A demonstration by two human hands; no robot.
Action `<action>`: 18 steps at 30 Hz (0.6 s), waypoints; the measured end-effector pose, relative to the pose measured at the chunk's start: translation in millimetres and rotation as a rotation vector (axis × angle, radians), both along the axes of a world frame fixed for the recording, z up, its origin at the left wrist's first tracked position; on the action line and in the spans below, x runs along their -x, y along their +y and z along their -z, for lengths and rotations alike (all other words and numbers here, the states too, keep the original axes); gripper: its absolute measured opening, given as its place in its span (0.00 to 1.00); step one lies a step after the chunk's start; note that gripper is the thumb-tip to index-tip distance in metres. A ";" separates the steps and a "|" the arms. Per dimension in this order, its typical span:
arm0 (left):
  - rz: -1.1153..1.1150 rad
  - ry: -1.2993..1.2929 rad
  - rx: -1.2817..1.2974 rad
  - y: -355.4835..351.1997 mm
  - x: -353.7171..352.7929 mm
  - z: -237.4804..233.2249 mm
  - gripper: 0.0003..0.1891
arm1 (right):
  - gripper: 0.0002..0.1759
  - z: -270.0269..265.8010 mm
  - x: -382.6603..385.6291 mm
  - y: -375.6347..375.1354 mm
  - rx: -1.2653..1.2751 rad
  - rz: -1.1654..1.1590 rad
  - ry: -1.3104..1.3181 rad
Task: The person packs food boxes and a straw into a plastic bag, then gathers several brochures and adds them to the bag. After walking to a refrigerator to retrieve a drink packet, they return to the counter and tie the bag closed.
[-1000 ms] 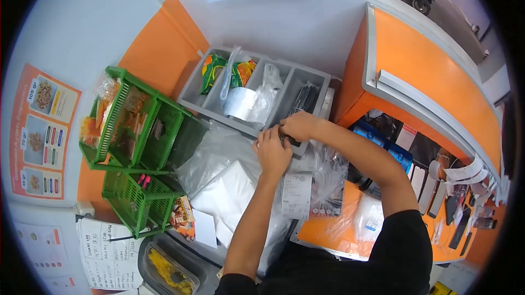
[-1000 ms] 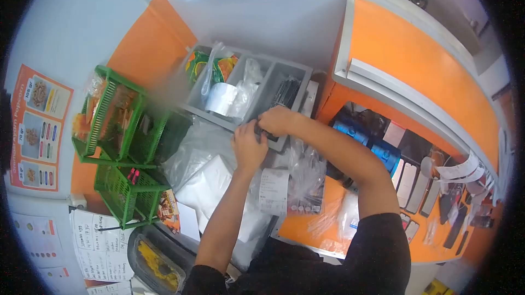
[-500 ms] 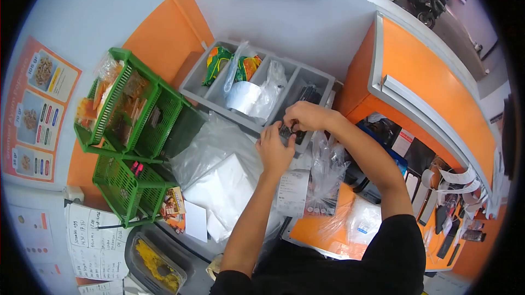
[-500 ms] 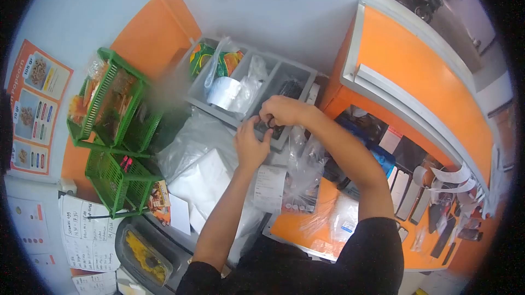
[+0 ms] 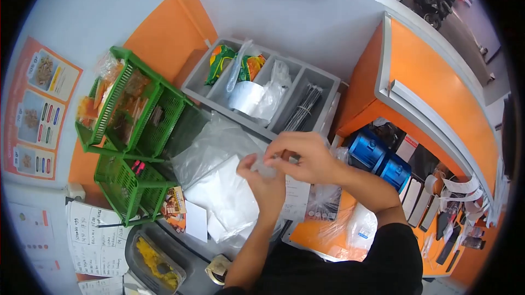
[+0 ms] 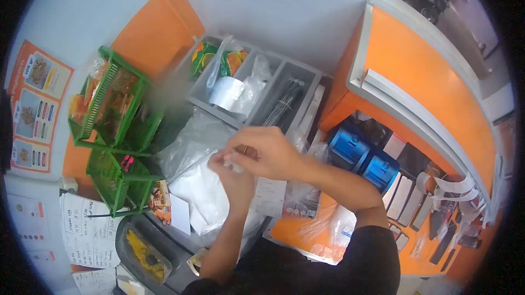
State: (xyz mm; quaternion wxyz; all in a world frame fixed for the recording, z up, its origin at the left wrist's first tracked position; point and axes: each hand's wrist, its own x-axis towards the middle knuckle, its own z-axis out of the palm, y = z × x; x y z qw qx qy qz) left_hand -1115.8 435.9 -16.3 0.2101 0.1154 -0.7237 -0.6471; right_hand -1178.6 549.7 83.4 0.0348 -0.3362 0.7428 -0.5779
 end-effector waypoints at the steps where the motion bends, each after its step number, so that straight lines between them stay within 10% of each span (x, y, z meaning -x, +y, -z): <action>1: -0.122 0.072 0.018 -5.4 -3.5 -1.7 0.14 | 0.07 -0.8 -0.5 -6.8 0.005 -0.007 0.004; 3: -0.079 0.190 0.056 -26.6 -7.3 -3.5 0.11 | 0.09 -0.2 -0.2 -22.4 0.037 -0.417 -0.163; 5: -0.036 -0.061 -0.099 -40.3 -13.4 -13.8 0.15 | 0.14 39.0 38.7 -32.6 0.027 -0.318 -0.371; 8: -0.092 -0.191 -0.245 -60.5 -27.6 -10.4 0.12 | 0.22 105.2 147.0 -30.7 -0.308 0.409 0.398; 11: -0.129 -0.174 -0.093 -69.1 -34.5 -1.5 0.11 | 0.23 129.8 164.0 -28.8 -0.770 0.823 0.373; 13: -0.120 -0.179 -0.051 -72.8 -31.0 -4.4 0.10 | 0.23 130.6 176.4 -25.4 -1.025 0.537 0.059; 18: -0.102 -0.219 -0.027 -82.7 -32.8 -30.5 0.08 | 0.11 73.4 165.3 0.2 -0.280 0.649 -0.054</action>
